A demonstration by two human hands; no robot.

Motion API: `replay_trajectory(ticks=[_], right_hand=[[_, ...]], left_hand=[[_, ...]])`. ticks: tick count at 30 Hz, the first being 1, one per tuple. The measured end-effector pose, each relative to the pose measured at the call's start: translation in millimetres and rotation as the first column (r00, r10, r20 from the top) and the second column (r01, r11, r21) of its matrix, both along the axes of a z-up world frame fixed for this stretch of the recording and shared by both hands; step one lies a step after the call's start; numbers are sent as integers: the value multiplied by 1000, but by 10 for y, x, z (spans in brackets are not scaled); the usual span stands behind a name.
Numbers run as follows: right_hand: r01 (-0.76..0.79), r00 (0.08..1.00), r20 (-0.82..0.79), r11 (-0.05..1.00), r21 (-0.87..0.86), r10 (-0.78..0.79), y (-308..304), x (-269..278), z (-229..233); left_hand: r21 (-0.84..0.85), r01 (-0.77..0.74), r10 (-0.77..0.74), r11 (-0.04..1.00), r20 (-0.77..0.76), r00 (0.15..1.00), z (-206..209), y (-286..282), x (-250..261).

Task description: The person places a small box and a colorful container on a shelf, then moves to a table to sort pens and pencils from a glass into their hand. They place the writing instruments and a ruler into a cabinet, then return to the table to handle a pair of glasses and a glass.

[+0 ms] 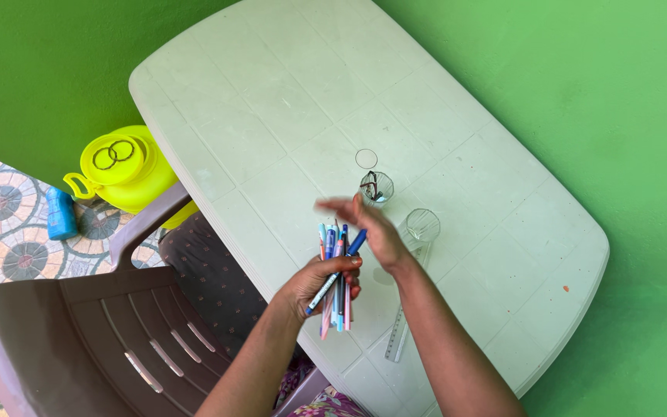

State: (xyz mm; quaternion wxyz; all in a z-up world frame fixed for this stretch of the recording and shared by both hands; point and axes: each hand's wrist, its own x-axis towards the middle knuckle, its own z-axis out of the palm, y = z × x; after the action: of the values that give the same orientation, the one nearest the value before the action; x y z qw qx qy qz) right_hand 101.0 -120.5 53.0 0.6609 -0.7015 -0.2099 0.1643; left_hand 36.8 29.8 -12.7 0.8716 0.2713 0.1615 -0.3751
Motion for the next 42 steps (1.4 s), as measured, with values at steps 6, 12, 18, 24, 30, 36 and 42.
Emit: replay_trajectory(ticks=[6,12,18,24,30,36,42], right_hand=[[-63,976,-190,973,222,106,-89,-103,-137],[478,847,-460,760,440,-266,120,-392,-194],[781,543,-831,438,445,-123,509,-663,-194],[763,560,-826,426,486,-61,585,-596,-240],[576,727,-660,355,736,190,501,-566,-498],[735,523,-851,529,423,-46,577,-628,-90],[736,513,-858,500,456,28,573,-647,-165]], left_hand=[[77,-70,72,995,-23,997,68,-91,-5],[167,-645,615,746,197,763,412,-94,158],[242,-809,717,535,376,587,549,-76,170],[140,-816,658,562,522,543,532,-191,38],[187,-808,600,558,583,549,568,-174,-10],[168,-818,608,550,591,530,453,-252,-49],[233,-801,494,551,683,538,415,-290,-67]])
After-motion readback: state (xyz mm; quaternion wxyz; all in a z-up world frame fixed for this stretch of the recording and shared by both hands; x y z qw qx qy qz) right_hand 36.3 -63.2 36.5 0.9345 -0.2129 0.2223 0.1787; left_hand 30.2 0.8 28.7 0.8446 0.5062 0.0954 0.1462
